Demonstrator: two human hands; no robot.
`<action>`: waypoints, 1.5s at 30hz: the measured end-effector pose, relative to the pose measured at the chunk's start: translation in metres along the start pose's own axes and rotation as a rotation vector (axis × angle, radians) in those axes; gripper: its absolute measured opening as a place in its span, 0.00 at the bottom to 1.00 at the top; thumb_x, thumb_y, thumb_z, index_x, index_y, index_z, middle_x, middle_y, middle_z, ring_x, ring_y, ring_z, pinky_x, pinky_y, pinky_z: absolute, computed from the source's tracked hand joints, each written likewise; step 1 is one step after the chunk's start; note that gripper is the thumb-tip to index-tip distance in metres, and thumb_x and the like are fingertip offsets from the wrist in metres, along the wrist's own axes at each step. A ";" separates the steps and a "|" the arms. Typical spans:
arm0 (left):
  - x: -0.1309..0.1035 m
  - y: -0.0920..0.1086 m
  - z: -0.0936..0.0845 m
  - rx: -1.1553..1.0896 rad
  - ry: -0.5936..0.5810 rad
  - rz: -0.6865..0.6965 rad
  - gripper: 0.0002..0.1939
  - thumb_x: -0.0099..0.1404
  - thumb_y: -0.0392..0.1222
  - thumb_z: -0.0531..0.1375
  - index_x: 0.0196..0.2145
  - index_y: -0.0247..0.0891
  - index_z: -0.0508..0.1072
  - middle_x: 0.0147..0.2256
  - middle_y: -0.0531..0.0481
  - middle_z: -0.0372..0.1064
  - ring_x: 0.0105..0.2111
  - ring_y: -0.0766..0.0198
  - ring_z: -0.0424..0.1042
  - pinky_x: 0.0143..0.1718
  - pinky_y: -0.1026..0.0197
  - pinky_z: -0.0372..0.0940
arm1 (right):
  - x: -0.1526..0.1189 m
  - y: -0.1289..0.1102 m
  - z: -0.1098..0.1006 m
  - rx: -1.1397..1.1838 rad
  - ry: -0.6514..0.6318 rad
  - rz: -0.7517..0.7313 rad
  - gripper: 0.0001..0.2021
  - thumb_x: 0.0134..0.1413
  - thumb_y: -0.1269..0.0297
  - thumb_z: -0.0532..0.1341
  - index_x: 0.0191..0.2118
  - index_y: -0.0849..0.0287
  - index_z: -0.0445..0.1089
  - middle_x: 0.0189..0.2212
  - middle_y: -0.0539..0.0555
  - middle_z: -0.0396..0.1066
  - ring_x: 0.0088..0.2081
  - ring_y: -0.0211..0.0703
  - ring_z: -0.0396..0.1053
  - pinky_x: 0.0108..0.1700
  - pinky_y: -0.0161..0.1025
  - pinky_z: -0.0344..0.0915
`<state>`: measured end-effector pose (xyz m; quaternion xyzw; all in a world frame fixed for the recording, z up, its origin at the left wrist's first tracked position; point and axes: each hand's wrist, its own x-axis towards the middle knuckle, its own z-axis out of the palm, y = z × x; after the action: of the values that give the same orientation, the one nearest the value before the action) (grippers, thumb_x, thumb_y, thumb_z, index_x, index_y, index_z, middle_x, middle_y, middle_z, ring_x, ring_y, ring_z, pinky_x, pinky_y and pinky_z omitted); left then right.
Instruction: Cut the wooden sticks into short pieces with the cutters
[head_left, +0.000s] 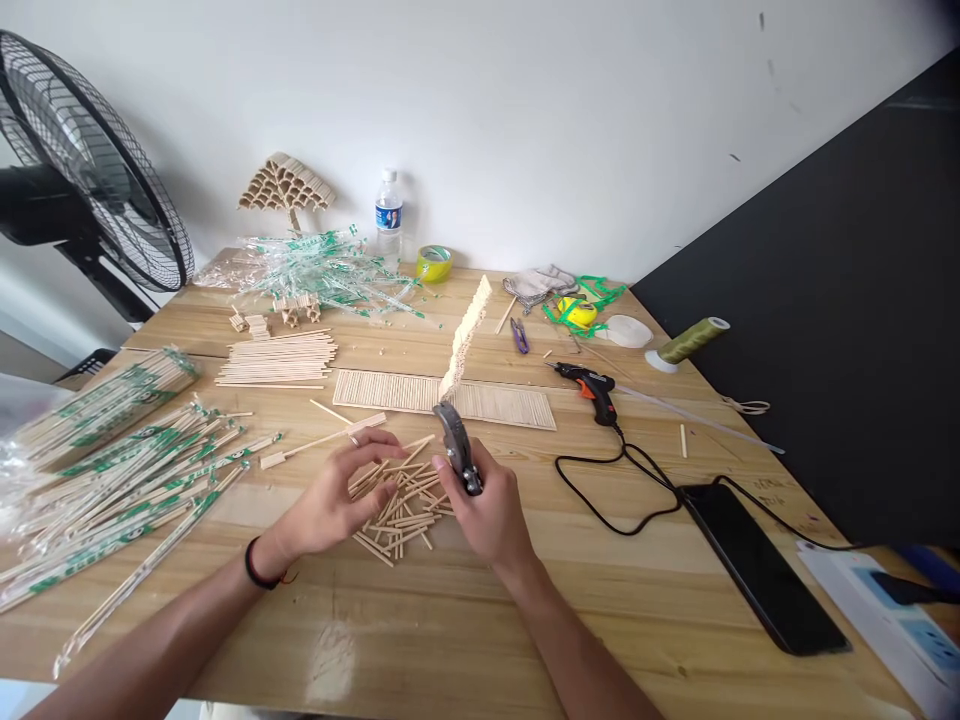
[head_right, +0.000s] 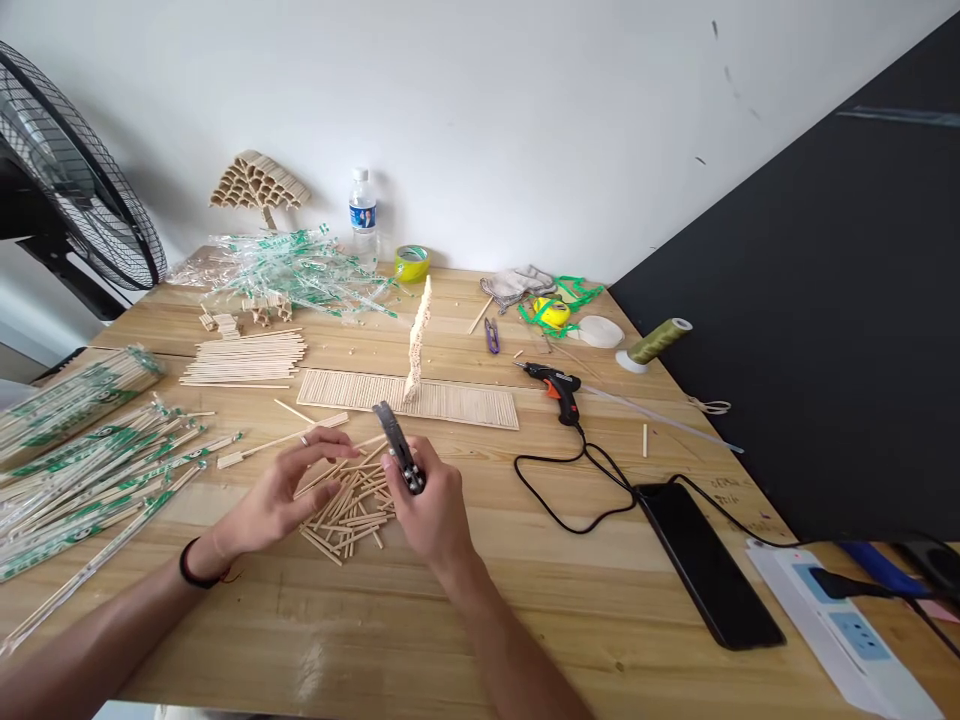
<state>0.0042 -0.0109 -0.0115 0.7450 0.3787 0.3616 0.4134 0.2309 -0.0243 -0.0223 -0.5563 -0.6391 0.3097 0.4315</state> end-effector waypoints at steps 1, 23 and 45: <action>0.000 0.002 0.003 0.011 -0.045 0.007 0.14 0.73 0.43 0.61 0.53 0.39 0.77 0.53 0.40 0.70 0.55 0.53 0.71 0.59 0.50 0.65 | 0.001 0.000 -0.001 0.045 0.008 0.028 0.15 0.65 0.51 0.61 0.44 0.59 0.74 0.21 0.45 0.63 0.23 0.37 0.59 0.28 0.34 0.58; 0.007 -0.057 -0.039 0.791 0.232 -0.081 0.05 0.68 0.38 0.62 0.43 0.39 0.73 0.42 0.43 0.73 0.42 0.52 0.74 0.46 0.50 0.70 | 0.004 0.007 -0.003 0.274 0.061 0.231 0.18 0.58 0.48 0.66 0.35 0.61 0.77 0.25 0.52 0.70 0.26 0.40 0.63 0.28 0.36 0.61; 0.007 -0.003 -0.007 0.350 -0.088 0.047 0.13 0.79 0.42 0.53 0.40 0.37 0.75 0.32 0.50 0.74 0.30 0.66 0.71 0.32 0.64 0.64 | 0.003 0.005 -0.001 0.194 0.068 0.066 0.12 0.61 0.54 0.65 0.35 0.59 0.75 0.27 0.51 0.74 0.28 0.40 0.67 0.34 0.37 0.65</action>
<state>0.0010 -0.0014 -0.0096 0.8292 0.4001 0.2668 0.2848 0.2336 -0.0209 -0.0257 -0.5429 -0.5725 0.3651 0.4942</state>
